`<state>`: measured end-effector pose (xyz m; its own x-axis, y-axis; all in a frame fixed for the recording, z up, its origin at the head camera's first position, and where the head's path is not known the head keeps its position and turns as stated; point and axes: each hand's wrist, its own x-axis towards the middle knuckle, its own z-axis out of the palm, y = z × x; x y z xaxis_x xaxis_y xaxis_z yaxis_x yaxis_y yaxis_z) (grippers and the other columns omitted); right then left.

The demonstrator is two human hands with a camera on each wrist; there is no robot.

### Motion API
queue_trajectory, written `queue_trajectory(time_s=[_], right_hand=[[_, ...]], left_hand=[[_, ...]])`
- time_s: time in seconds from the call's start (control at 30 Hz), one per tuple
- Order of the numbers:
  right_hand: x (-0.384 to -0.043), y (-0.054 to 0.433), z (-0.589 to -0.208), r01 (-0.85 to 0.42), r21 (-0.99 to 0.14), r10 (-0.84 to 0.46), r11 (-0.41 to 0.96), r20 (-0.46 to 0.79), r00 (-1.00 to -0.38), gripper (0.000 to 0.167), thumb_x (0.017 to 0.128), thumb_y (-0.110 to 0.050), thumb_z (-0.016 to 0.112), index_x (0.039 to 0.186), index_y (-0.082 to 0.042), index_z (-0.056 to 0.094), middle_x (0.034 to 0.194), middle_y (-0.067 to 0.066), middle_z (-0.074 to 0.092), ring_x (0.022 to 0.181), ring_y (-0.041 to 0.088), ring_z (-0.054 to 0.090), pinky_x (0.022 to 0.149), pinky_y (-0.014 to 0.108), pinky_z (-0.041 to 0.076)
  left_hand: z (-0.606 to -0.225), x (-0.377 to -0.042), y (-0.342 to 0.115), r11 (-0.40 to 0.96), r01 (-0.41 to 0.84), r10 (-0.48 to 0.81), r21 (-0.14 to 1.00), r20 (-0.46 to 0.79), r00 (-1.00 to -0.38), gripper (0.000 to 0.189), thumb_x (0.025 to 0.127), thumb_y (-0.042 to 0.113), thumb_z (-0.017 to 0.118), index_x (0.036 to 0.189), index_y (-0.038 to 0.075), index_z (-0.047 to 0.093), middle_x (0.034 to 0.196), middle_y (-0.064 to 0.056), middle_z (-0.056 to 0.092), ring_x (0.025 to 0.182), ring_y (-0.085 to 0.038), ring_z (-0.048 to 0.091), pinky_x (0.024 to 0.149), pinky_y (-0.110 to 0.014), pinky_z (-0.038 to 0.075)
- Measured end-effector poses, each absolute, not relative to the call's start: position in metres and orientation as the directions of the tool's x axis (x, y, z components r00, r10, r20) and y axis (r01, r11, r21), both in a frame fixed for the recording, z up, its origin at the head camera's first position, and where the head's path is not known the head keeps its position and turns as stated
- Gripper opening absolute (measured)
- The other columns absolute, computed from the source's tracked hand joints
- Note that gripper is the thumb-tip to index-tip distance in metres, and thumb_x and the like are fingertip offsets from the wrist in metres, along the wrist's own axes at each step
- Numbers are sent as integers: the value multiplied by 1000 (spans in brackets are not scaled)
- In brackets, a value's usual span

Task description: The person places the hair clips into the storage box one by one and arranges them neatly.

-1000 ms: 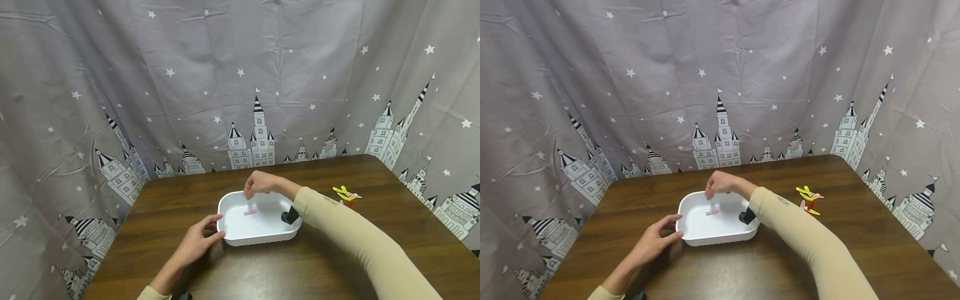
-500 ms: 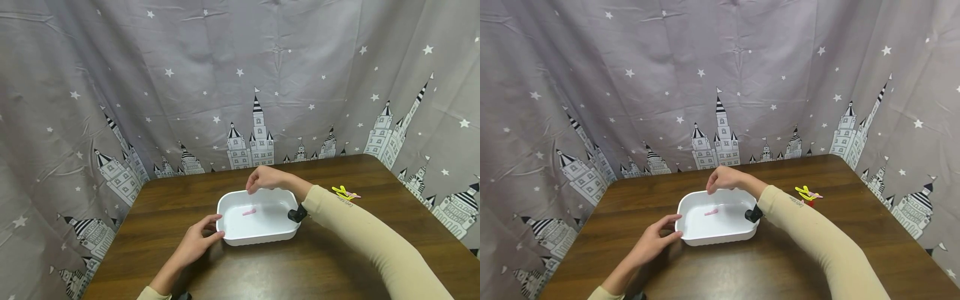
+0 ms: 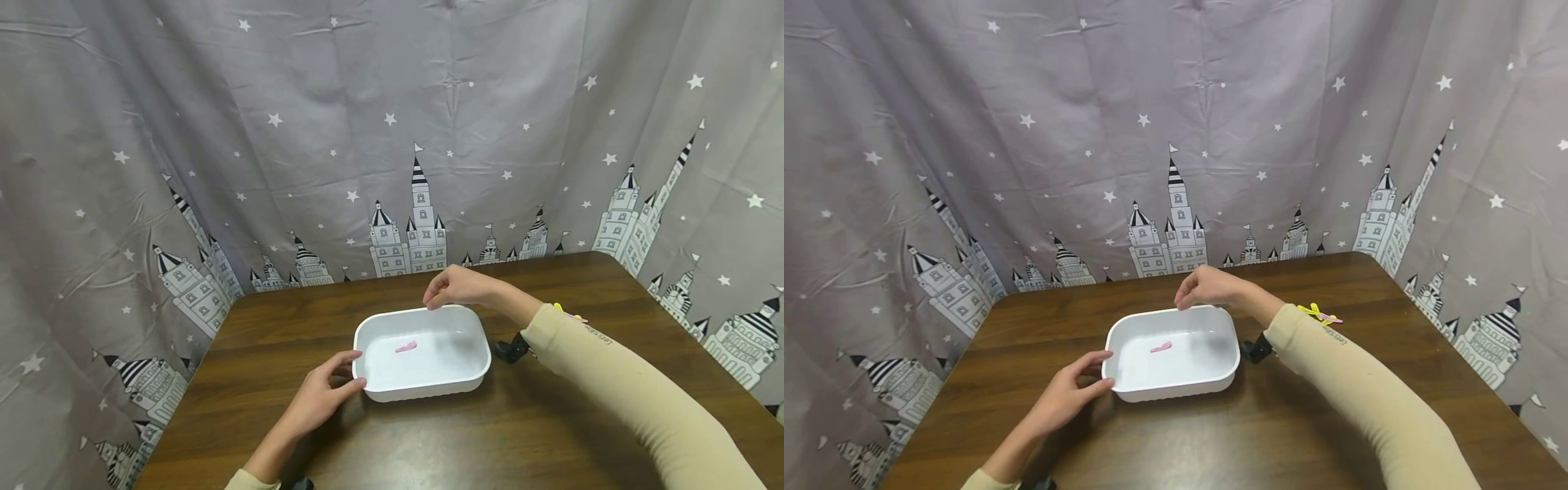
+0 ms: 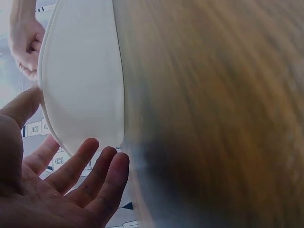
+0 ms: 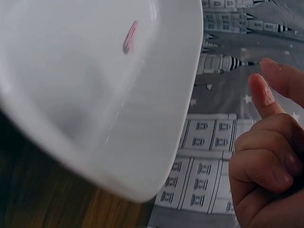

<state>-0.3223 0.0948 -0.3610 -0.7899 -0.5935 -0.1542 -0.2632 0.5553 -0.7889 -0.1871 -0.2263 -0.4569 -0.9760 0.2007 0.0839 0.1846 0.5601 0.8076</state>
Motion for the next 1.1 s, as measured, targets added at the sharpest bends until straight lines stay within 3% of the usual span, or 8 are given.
queue_trajectory(time_s=[0.1, 0.23, 0.3, 0.57, 0.8, 0.87, 0.97, 1.1], right_hand=[[-323, 104, -362, -259, -792, -580, 553, -143, -802, 18, 89, -21, 75, 104, -10, 76, 88, -1, 71, 75, 13, 56, 71, 30, 45], [-322, 119, -360, -221, -804, -553, 552, -155, -818, 17, 90, -22, 76, 103, -13, 76, 65, -4, 54, 50, 11, 36, 52, 29, 32], [-321, 127, -358, -199, -810, -539, 552, -164, -826, 18, 90, -23, 75, 105, -14, 75, 62, -3, 49, 44, 11, 29, 47, 28, 27], [-319, 158, -357, -180, -820, -505, 543, -147, -851, 23, 91, -25, 74, 110, -11, 74, 71, -3, 57, 42, 10, 28, 47, 28, 28], [-315, 178, -359, -146, -828, -470, 542, -154, -869, 27, 91, -25, 73, 111, -7, 72, 53, -8, 35, 42, 10, 26, 45, 25, 25], [-314, 185, -360, -133, -827, -453, 547, -158, -878, 27, 92, -26, 73, 112, -7, 72, 54, -7, 35, 42, 10, 26, 45, 26, 26], [-312, 196, -364, -121, -824, -426, 554, -155, -891, 27, 92, -28, 73, 112, -9, 73, 63, -5, 48, 45, 12, 28, 46, 26, 28], [-309, 211, -370, -86, -840, -400, 535, -163, -902, 31, 91, -31, 75, 113, -9, 72, 89, 1, 65, 49, 12, 31, 49, 27, 31]], left_hand=[[-457, -186, -227, 559, 175, 193, 811, 78, -978, 48, 89, 22, 78, 134, 15, 62, 106, -9, 71, 96, -18, 68, 85, -34, 54], [-457, -186, -228, 558, 174, 192, 811, 78, -978, 48, 89, 22, 78, 134, 16, 62, 106, -7, 71, 96, -17, 68, 85, -34, 54], [-457, -186, -228, 559, 177, 193, 810, 80, -978, 49, 89, 22, 78, 134, 16, 62, 106, -5, 71, 96, -18, 68, 85, -34, 54], [-455, -186, -228, 561, 169, 191, 810, 72, -979, 49, 89, 22, 78, 135, 16, 61, 106, -7, 71, 96, -20, 69, 84, -34, 55], [-457, -187, -228, 556, 179, 199, 812, 79, -977, 49, 89, 22, 78, 135, 16, 61, 107, -8, 71, 98, -18, 68, 87, -35, 55], [-456, -187, -228, 553, 182, 204, 813, 80, -976, 49, 89, 22, 78, 135, 15, 61, 108, -9, 71, 99, -18, 68, 88, -36, 55], [-456, -187, -227, 551, 182, 204, 814, 81, -976, 49, 89, 22, 78, 135, 15, 61, 109, -10, 71, 99, -18, 68, 89, -37, 54], [-456, -187, -227, 550, 177, 203, 816, 75, -976, 49, 89, 22, 78, 135, 15, 61, 109, -11, 71, 99, -19, 68, 89, -37, 54]])
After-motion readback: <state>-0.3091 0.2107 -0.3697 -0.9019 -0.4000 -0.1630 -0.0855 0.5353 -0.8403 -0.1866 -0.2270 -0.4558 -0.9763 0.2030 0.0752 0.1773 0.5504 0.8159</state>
